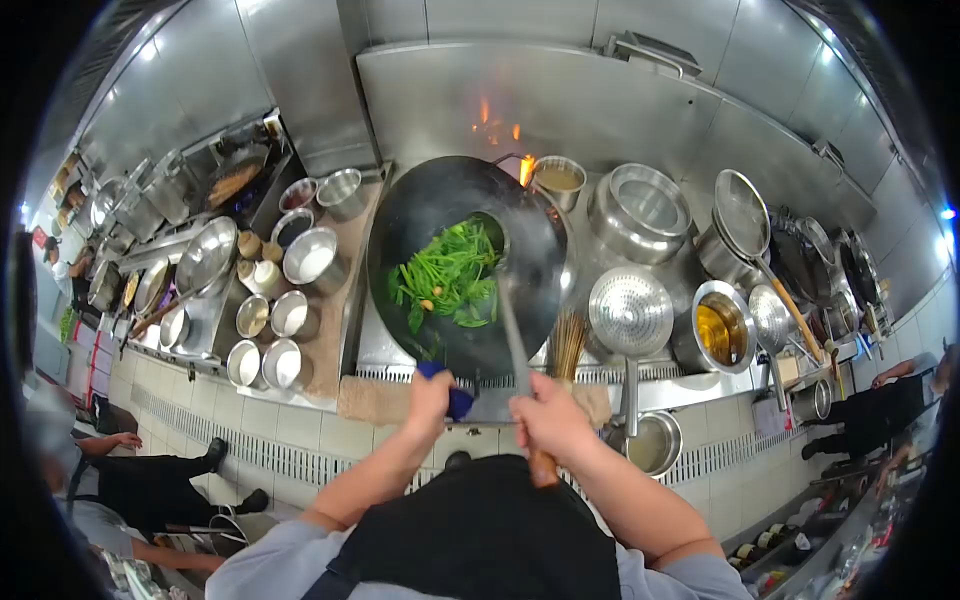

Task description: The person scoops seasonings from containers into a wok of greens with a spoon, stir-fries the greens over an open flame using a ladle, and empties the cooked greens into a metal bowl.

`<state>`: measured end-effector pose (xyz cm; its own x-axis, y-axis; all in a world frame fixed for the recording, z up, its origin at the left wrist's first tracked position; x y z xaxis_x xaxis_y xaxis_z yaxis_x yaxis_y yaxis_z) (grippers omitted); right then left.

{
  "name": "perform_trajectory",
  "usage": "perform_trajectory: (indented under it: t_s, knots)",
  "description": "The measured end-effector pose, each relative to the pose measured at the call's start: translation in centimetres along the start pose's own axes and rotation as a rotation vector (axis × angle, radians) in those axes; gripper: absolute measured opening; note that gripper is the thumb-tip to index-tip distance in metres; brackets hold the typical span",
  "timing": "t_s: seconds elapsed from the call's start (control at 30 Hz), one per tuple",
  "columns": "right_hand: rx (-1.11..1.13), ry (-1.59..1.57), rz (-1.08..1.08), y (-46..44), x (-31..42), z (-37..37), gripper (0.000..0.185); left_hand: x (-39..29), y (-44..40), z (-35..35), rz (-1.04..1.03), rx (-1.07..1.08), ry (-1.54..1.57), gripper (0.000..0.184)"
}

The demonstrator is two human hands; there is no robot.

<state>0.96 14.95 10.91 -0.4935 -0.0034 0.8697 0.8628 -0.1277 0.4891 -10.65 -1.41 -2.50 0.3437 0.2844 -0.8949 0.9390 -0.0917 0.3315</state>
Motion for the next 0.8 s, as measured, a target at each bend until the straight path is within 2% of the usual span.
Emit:
perform_trajectory:
  t_s: [0.03,0.07,0.1,0.13,0.17,0.23,0.27,0.3,0.37,0.4,0.47,0.5,0.6,0.67,0.7,0.77,0.8]
  knots:
    - [0.004,-0.002,-0.024,1.1,0.1,-1.3,0.014,-0.4,-0.7,0.2,0.1,-0.024,0.039,0.024]
    - [0.086,-0.217,-0.111,2.2,0.4,-3.1,0.015,-0.8,-1.6,-0.1,0.207,0.033,0.115,0.019]
    - [0.165,-0.432,-0.195,2.8,0.5,-4.6,0.015,-1.6,-0.5,0.1,0.49,0.008,0.191,0.016]
    - [0.249,-0.635,-0.234,2.9,0.2,-4.9,0.016,-1.0,-0.7,0.8,0.559,0.061,0.271,0.015]
    - [0.246,-0.636,-0.242,2.8,-0.4,-4.8,0.016,-0.4,-1.0,1.2,0.621,0.116,0.357,0.015]
    - [0.274,-0.517,-0.184,2.7,-1.9,-5.0,0.009,1.2,-0.8,1.6,0.645,0.146,0.352,0.014]
    - [0.223,-0.365,-0.181,2.4,-3.4,-4.7,0.014,1.4,-0.4,1.4,0.66,0.183,0.341,0.013]
    - [0.22,-0.371,-0.182,2.1,-4.6,-4.6,0.014,1.4,-0.3,1.3,0.665,0.184,0.335,0.013]
    - [0.195,-0.369,-0.179,1.4,-6.7,-3.9,0.025,0.7,0.2,1.4,0.64,0.065,0.249,0.013]
    - [0.186,-0.384,-0.182,0.9,-7.6,-3.4,0.025,1.1,-0.3,1.5,0.642,0.108,0.303,0.014]
    - [0.368,-0.679,-0.147,0.1,-9.1,-3.3,0.033,1.1,-0.5,1.7,0.67,0.106,0.295,0.015]
    - [0.354,-0.706,-0.151,-1.0,-11.9,-2.5,0.033,1.2,-0.4,1.8,0.691,0.094,0.3,0.015]
    - [0.222,-0.861,-0.296,-5.2,-24.3,-0.1,0.044,1.3,-0.5,1.8,0.673,0.092,0.308,0.023]
    - [-0.047,-0.702,-0.445,-7.4,-33.1,1.6,0.046,1.6,-0.7,2.2,0.648,0.124,0.293,0.025]
    - [-0.044,-0.725,-0.451,-8.6,-35.5,1.2,0.046,1.7,-0.7,2.5,0.656,0.119,0.269,0.025]
    - [-0.367,-0.667,-0.473,-11.2,-40.4,2.3,0.035,1.4,-0.5,2.7,0.695,0.141,0.271,0.022]
    - [-0.359,-0.69,-0.475,-14.3,-43.5,1.6,0.035,1.7,-0.5,3.0,0.744,0.169,0.281,0.024]
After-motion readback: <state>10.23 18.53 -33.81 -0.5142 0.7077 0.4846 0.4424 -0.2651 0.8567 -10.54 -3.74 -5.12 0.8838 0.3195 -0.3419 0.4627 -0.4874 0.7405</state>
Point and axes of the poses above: each hand's wrist, its own y-axis away from the middle knuckle, its own z-axis out of the back of the hand, x = y × z, the point moved 7 cm from there along -y, towards the middle knuckle, and after that the axes turned 5 degrees about y, right-handed, at the moved point
